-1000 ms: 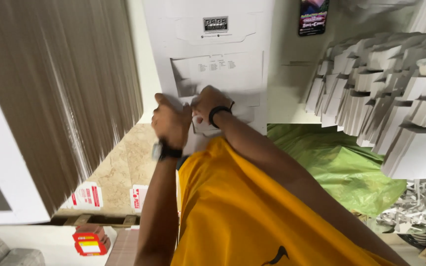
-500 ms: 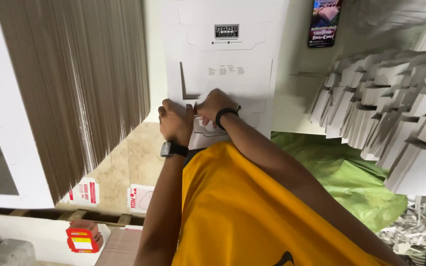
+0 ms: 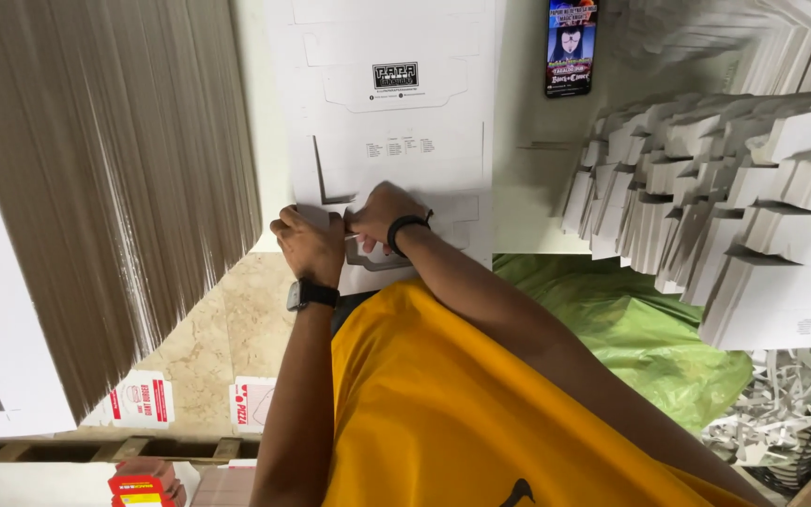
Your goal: Manually removing waste material from die-cut cardboard sheets to prepare packaging components.
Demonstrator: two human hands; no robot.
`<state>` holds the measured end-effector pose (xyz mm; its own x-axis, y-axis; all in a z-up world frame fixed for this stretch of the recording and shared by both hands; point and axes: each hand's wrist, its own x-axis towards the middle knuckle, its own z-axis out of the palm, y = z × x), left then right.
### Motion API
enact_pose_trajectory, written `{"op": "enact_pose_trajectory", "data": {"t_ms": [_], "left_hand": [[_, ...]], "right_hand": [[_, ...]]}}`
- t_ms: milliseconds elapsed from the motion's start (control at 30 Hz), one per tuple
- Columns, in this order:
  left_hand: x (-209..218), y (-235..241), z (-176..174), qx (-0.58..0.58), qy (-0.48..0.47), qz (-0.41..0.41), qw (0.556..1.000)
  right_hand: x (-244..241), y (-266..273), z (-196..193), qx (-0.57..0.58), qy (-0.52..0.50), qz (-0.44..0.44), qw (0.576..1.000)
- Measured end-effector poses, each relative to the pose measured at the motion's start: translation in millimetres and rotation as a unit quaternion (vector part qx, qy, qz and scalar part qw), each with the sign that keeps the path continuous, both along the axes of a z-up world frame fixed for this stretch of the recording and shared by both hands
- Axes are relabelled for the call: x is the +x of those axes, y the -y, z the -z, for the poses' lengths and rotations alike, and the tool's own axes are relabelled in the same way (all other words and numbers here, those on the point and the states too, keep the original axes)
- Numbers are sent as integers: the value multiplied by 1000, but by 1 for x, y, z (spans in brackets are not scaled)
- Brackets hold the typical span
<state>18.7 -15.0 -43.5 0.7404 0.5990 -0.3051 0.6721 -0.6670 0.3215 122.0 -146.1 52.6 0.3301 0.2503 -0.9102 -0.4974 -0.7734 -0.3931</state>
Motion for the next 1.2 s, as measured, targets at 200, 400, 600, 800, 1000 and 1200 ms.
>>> {"op": "enact_pose_trajectory", "data": {"t_ms": [200,400,600,800,1000,1200], "left_hand": [[-6,4,5,45,22,4,999],[1,-3,10,-12,-22,-42,999],[3,-16,-5,-67,-49,-11,996],[11,-8,-37,-75,-64,-16,995],[16,-11,-27,-79,-209,15,975],[21,-20,-25,-109,-219,45,969]], "right_hand": [[-2,-2,6,-11,14,-16,1000],[0,-7,-2,-13,13,-20,1000],[-7,-9,9,12,-8,24,1000],[-13,-8,27,13,14,3,1000],[-18,-11,42,13,13,-1,1000],[-14,-14,24,1,7,32,999]]}}
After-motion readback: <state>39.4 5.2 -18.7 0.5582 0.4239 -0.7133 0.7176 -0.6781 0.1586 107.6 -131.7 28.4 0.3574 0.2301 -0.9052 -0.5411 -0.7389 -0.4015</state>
